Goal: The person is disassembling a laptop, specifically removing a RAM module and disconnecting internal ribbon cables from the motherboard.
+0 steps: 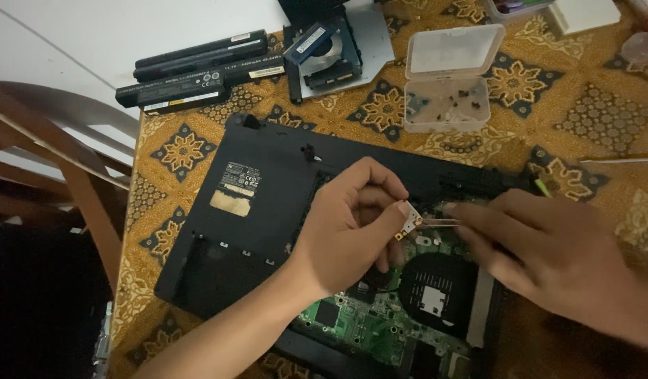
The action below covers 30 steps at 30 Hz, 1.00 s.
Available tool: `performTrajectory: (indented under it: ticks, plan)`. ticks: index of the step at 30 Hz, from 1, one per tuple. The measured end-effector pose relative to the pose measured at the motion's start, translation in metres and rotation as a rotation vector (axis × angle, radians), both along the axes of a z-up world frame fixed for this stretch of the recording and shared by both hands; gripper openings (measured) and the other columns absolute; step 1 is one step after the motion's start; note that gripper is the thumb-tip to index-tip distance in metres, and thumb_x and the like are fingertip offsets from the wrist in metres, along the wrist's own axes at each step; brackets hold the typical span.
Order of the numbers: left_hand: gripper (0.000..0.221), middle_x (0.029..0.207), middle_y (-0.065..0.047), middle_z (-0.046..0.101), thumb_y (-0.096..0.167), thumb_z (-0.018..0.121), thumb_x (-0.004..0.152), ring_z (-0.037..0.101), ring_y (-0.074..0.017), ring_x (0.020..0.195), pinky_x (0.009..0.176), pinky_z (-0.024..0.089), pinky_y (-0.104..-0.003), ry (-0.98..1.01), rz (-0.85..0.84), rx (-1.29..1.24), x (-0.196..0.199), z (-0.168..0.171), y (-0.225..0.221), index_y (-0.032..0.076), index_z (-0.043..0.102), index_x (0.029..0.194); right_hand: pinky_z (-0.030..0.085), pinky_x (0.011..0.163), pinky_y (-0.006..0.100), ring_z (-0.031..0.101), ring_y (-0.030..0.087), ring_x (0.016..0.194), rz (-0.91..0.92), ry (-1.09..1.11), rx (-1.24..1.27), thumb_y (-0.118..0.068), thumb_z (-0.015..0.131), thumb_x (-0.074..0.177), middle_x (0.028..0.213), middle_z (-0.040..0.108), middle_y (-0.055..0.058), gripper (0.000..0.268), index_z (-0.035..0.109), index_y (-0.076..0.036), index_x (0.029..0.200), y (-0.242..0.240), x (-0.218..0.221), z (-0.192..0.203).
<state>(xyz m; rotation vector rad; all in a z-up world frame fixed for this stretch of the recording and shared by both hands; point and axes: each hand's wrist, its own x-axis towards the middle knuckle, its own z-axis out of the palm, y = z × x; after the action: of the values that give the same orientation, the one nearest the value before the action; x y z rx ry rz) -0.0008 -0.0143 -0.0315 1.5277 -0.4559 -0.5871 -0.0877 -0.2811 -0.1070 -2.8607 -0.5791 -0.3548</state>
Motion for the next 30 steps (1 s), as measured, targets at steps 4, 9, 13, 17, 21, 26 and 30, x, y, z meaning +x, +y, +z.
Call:
performTrajectory:
  ticks: [4,9,13,17,21,26,30]
  plan:
    - [0.011,0.076,-0.008,0.064,0.018,0.058,0.103,0.063,-0.0208,0.056,0.059,0.065,-0.041,0.000,-0.030,-0.038,0.000,-0.003,0.002,0.009,0.056,0.109,0.064,0.069,0.048,0.068,0.026,0.092,0.019,-0.064,-0.103,-0.045,0.056,0.095,0.112,0.066,-0.004,0.048,0.057,-0.031,0.141,-0.006,-0.003,-0.011]
    - [0.010,0.077,-0.009,0.066,0.016,0.059,0.103,0.063,-0.0214,0.056,0.058,0.064,-0.042,0.015,-0.030,-0.030,0.000,-0.003,0.002,0.009,0.056,0.110,0.065,0.079,0.049,0.068,0.025,0.100,0.038,-0.099,-0.099,-0.042,0.060,0.095,0.113,0.066,-0.007,0.044,0.060,-0.029,0.137,-0.003,-0.004,-0.008]
    - [0.013,0.074,-0.009,0.066,0.019,0.059,0.102,0.064,-0.0220,0.056,0.058,0.065,-0.042,0.016,-0.027,-0.015,0.000,-0.003,0.002,0.009,0.056,0.110,0.061,0.067,0.049,0.067,0.025,0.088,0.022,-0.058,-0.038,-0.040,0.058,0.096,0.107,0.067,-0.005,0.040,0.062,-0.028,0.134,-0.001,-0.001,-0.006]
    - [0.012,0.076,-0.009,0.066,0.017,0.059,0.103,0.065,-0.0220,0.057,0.058,0.064,-0.042,0.026,-0.026,-0.019,0.000,-0.001,0.002,0.009,0.057,0.110,0.056,0.054,0.047,0.065,0.022,0.072,0.003,0.020,0.035,-0.038,0.058,0.095,0.097,0.066,-0.005,0.041,0.063,-0.029,0.135,0.003,0.000,0.000]
    - [0.014,0.079,-0.009,0.066,0.020,0.059,0.103,0.065,-0.0221,0.059,0.059,0.064,-0.042,0.023,-0.036,-0.023,0.000,-0.003,0.003,0.009,0.056,0.111,0.063,0.064,0.044,0.067,0.027,0.091,0.054,0.028,-0.144,-0.045,0.054,0.094,0.116,0.063,-0.001,0.055,0.051,-0.029,0.147,-0.013,-0.002,-0.010]
    - [0.012,0.082,-0.009,0.068,0.017,0.059,0.102,0.068,-0.0212,0.063,0.059,0.066,-0.040,0.028,-0.036,-0.016,0.000,-0.002,0.003,0.009,0.056,0.111,0.065,0.064,0.047,0.069,0.026,0.091,0.031,-0.078,-0.230,-0.046,0.064,0.090,0.114,0.066,-0.005,0.055,0.054,-0.031,0.143,-0.012,-0.002,-0.014]
    - [0.013,0.080,-0.008,0.066,0.020,0.059,0.103,0.065,-0.0210,0.061,0.060,0.065,-0.041,-0.007,-0.037,-0.038,0.000,-0.003,0.004,0.009,0.056,0.111,0.061,0.073,0.048,0.064,0.024,0.088,0.053,-0.042,-0.167,-0.040,0.062,0.093,0.108,0.063,-0.002,0.050,0.057,-0.026,0.140,-0.001,0.000,-0.002]
